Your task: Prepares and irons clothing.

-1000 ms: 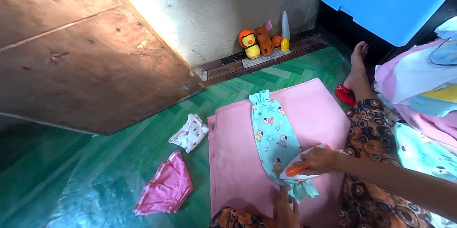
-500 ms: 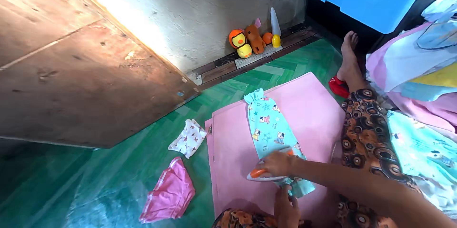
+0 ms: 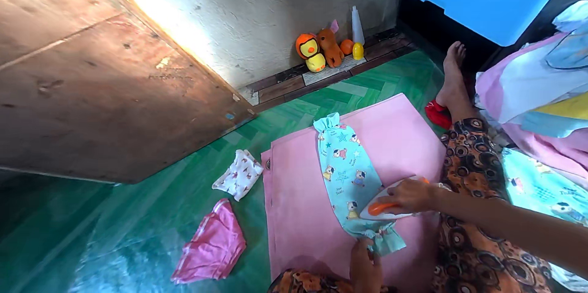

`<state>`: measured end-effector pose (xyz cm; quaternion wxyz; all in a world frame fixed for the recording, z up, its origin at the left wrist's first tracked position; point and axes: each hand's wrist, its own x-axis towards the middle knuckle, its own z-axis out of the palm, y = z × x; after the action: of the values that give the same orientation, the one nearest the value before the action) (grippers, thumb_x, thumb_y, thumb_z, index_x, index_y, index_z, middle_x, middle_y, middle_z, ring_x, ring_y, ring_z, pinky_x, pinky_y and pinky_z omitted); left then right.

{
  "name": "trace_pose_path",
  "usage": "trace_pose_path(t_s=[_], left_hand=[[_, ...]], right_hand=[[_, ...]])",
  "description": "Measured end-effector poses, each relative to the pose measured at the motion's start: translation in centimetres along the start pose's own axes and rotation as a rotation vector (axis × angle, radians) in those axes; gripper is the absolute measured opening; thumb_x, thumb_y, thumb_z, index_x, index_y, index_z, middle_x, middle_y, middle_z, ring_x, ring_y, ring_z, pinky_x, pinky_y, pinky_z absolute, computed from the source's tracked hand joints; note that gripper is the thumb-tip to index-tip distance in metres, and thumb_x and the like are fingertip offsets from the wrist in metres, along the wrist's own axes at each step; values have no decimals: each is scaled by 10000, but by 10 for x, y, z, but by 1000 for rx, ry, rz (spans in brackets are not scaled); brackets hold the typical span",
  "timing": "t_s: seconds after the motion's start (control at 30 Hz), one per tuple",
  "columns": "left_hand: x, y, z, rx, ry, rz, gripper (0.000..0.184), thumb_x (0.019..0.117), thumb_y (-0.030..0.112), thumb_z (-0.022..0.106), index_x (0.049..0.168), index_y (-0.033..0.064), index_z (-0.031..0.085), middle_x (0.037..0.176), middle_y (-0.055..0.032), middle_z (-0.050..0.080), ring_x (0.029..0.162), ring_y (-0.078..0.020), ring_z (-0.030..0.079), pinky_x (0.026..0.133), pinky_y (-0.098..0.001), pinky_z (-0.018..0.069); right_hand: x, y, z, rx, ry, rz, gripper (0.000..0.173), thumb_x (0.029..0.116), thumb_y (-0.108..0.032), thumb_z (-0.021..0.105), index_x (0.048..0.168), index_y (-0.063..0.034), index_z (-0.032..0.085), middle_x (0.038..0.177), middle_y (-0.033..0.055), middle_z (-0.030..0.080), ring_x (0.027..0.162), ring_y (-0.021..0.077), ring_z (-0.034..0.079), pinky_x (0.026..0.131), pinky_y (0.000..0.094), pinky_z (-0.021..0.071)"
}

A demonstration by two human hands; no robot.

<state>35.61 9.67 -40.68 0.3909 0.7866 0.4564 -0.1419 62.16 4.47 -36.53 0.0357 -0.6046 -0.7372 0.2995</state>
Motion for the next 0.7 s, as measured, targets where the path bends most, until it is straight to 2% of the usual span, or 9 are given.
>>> trace_pose_path(t_s=[0.17,0.3,0.6,0.7], left_hand=[[0,0,1,-12,28,-1,341,986,156,612,1309,50,643,1161,-207,691,1052,-344,685,917,-523,552],[0,0,0,-15,13,-11,356,994,157,601,1332,50,630,1203,-213,679,1094,-349,674,947,-521,543],[-1,-2,3,-35,47,7,335,985,153,604,1299,49,656,1139,-211,701,1035,-359,694,902,-540,557],[-5,4,3,33,144,36,287,981,188,615,1218,59,714,1206,-207,686,1156,-370,647,981,-519,527]], right_hand=[[47,-37,-2,24,-6,-34,448,1108,-391,454,1484,-166,548,1103,285,682,955,482,685,840,626,530],[84,-56,-11,19,-9,-27,454,1117,-389,425,1487,-148,532,1149,297,669,1014,496,673,872,637,517],[123,-32,-45,35,116,207,464,1116,-393,415,1504,-157,505,1203,296,660,1076,494,661,904,636,507],[120,-29,-44,94,149,278,467,1113,-402,416,1509,-169,502,1194,272,677,1103,471,665,927,627,506]])
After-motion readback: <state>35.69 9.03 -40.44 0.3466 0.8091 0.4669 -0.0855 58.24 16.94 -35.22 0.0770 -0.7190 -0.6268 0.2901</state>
